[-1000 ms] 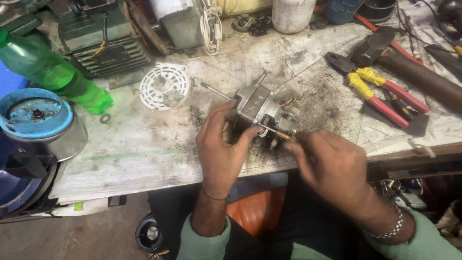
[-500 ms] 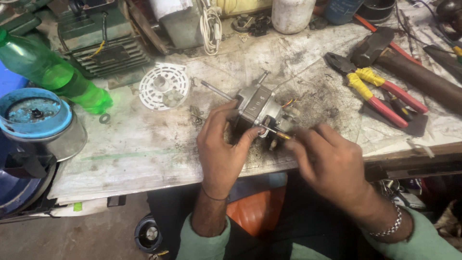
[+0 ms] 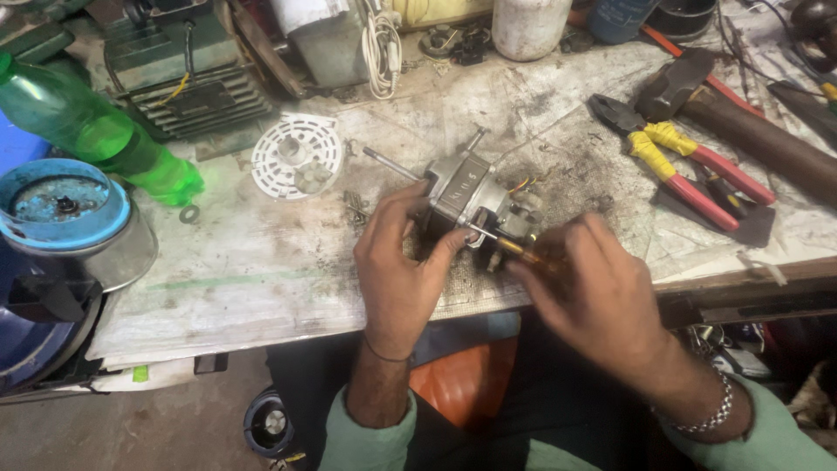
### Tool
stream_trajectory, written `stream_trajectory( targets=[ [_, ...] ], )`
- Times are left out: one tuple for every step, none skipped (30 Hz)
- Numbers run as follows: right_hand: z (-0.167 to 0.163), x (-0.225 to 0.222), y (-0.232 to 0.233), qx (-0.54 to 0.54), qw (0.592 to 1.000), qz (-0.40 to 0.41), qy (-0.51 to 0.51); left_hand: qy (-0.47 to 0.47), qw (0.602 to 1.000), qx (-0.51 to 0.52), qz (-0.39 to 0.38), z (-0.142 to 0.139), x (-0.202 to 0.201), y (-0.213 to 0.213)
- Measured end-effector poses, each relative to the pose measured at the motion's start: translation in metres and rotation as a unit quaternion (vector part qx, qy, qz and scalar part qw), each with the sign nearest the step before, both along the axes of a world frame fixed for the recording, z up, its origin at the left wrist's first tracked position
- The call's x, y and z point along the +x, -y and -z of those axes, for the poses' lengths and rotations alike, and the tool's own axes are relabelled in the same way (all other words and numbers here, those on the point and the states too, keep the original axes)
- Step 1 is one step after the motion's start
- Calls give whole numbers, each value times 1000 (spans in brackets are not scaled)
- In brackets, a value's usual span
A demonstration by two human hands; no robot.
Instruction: The person disassembles a small electric motor on a cluttered workbench. They separate the end bell and stator windings from the housing, pull the rotor shaft out, use a long rod to press components apart, and use pliers to work on the reassembled motor housing at the end.
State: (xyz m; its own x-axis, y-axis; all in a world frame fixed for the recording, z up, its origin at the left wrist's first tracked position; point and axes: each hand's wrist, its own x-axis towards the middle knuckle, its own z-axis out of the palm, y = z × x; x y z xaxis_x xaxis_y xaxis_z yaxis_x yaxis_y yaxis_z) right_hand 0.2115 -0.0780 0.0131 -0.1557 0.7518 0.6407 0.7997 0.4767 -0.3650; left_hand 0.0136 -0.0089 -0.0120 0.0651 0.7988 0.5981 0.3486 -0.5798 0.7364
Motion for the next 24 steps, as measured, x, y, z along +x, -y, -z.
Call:
stream_trajectory(
  targets=[
    [1,0,0,-4,1000,0,8,3,1000,-7,0,0,0,0],
    [1,1,0,-7,1000,0,15,2,1000,-6,-3,-1,0,0],
    [2,1,1,-4,998,29,49,0,1000,-4,-7,-1,0,1],
    [2,1,2,-1,995,58,82,-1,1000,-2,-10,-2,-1,2],
    [2,1,2,1,989,87,116,1,1000,4,-11,-2,-1,2],
    [3,1,3,-12,991,80,107,3,1000,11,-11,-3,0,4],
    [3,1,3,-25,992,73,98,5,1000,19,-12,-4,0,4],
    [3,1,3,-37,993,66,88,4,1000,18,-12,-5,-1,4],
    [3,1,3,-26,997,48,63,4,1000,17,-12,-5,-1,4],
    [3,2,3,-14,999,31,38,3,1000,16,-11,-6,-1,4],
    [3,2,3,-3,1000,15,12,5,1000,15,-9,-6,0,4],
    [3,2,2,4,999,24,29,5,1000,14,-7,-6,-1,4],
    [3,1,2,12,998,33,46,6,1000,13,-5,-6,-1,3],
    [3,1,2,19,997,41,62,0,1000,20,-10,-6,-1,3],
    [3,1,2,9,995,60,80,-5,1000,27,-14,-5,-1,3],
    [3,0,2,-1,992,80,99,-11,999,34,-19,-4,0,3],
    [3,0,2,-10,988,99,117,-9,999,37,-19,-4,0,3],
    [3,0,3,-5,993,71,91,-7,999,41,-20,-3,0,3],
    [3,0,3,-1,997,43,64,-5,999,45,-21,-2,1,3],
    [3,0,3,4,999,14,37,-2,999,43,-22,-1,1,3],
    [3,0,3,6,999,11,34,1,999,42,-23,0,1,3],
    [3,0,4,9,999,7,30,4,999,41,-24,1,1,3],
    [3,1,4,12,1000,4,27,9,999,34,-22,2,1,3],
    [3,1,3,23,999,18,45,14,999,28,-20,4,1,3]
  ],
)
